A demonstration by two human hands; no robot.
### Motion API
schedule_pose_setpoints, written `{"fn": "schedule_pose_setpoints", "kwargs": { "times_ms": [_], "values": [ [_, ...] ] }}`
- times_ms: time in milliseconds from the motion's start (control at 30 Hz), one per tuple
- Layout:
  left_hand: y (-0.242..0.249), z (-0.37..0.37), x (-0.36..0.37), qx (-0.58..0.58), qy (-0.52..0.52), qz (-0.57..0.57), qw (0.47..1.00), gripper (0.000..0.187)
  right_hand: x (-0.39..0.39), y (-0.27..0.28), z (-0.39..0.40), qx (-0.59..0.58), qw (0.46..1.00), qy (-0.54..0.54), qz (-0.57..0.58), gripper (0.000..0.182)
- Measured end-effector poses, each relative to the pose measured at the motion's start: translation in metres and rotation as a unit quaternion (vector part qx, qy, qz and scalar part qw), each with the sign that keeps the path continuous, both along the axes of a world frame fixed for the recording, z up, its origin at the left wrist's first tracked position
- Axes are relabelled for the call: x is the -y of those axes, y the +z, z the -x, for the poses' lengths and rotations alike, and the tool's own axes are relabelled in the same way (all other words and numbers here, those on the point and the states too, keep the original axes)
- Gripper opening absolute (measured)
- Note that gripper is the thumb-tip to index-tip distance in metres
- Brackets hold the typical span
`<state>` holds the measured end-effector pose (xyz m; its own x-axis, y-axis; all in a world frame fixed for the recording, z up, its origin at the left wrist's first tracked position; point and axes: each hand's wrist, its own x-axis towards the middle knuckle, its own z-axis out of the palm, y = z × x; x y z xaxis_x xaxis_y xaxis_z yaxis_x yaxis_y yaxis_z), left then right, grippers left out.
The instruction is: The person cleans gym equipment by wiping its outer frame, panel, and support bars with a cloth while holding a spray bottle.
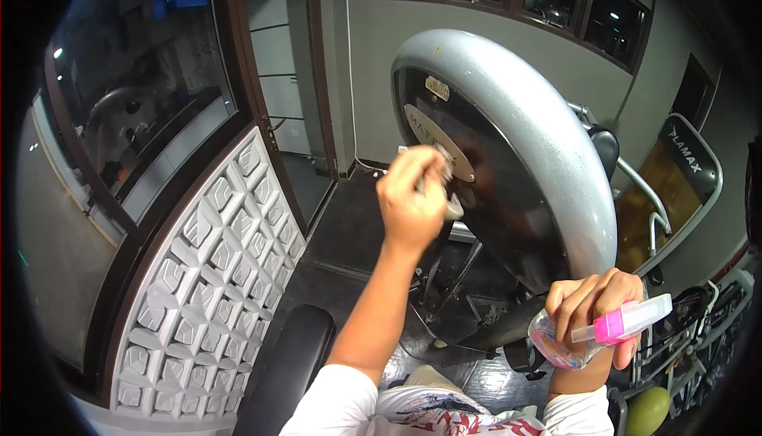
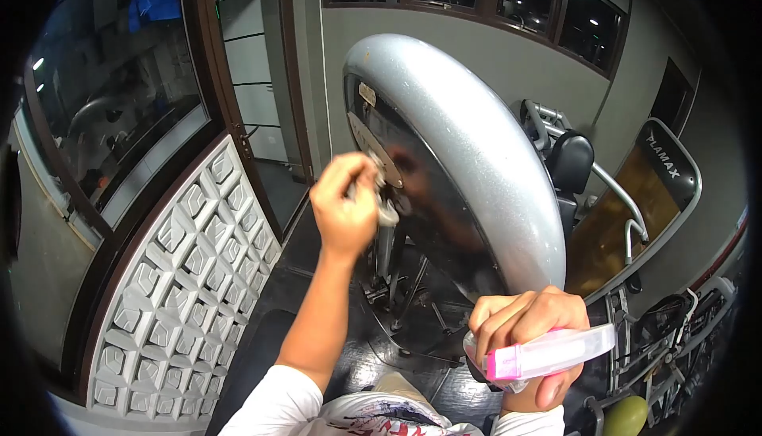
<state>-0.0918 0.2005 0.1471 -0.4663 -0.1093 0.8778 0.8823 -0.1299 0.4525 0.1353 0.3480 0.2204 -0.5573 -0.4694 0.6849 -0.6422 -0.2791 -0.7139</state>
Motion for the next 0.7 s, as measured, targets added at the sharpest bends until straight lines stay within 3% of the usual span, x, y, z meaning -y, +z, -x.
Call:
{"fn": "schedule_pose_setpoints", "kwargs": {
  "times_ms": [133, 200, 233, 300, 400, 500, 600, 700],
  "values": [
    [0.009, -0.002, -0.003, 0.007, 0.001, -0.008, 1.000, 0.006, 0.014, -0.007, -0.007, 0.005, 0.997, -0.067, 0.048, 0.054],
    [0.034, 0.023, -0.004, -0.045, 0.062, -0.019, 0.997, 0.006, 0.014, -0.007, -0.007, 0.000, 0.996, -0.081, 0.045, 0.055],
    [0.044, 0.029, -0.005, -0.026, 0.053, -0.016, 0.998, 0.006, 0.006, 0.001, 0.003, -0.043, 0.998, -0.023, -0.029, 0.055],
    [0.048, 0.027, -0.004, 0.001, 0.029, -0.015, 0.999, 0.007, 0.017, -0.010, -0.011, -0.016, 0.992, -0.117, 0.043, 0.057],
    [0.015, 0.008, -0.003, -0.014, 0.029, -0.008, 0.999, 0.009, 0.024, -0.009, -0.014, 0.005, 0.982, -0.179, 0.059, 0.061],
    [-0.027, -0.020, -0.009, 0.055, -0.003, -0.005, 0.998, 0.011, 0.000, -0.010, -0.004, -0.018, 0.997, -0.078, -0.016, 0.049],
    [-0.002, -0.010, -0.011, 0.019, 0.033, -0.039, 0.999, 0.009, -0.012, -0.010, 0.003, -0.062, 0.996, -0.033, -0.058, 0.048],
    [0.040, 0.018, -0.008, 0.036, 0.060, -0.036, 0.997, 0.003, 0.002, -0.016, -0.002, -0.064, 0.991, -0.118, 0.020, 0.059]
  ]
}}
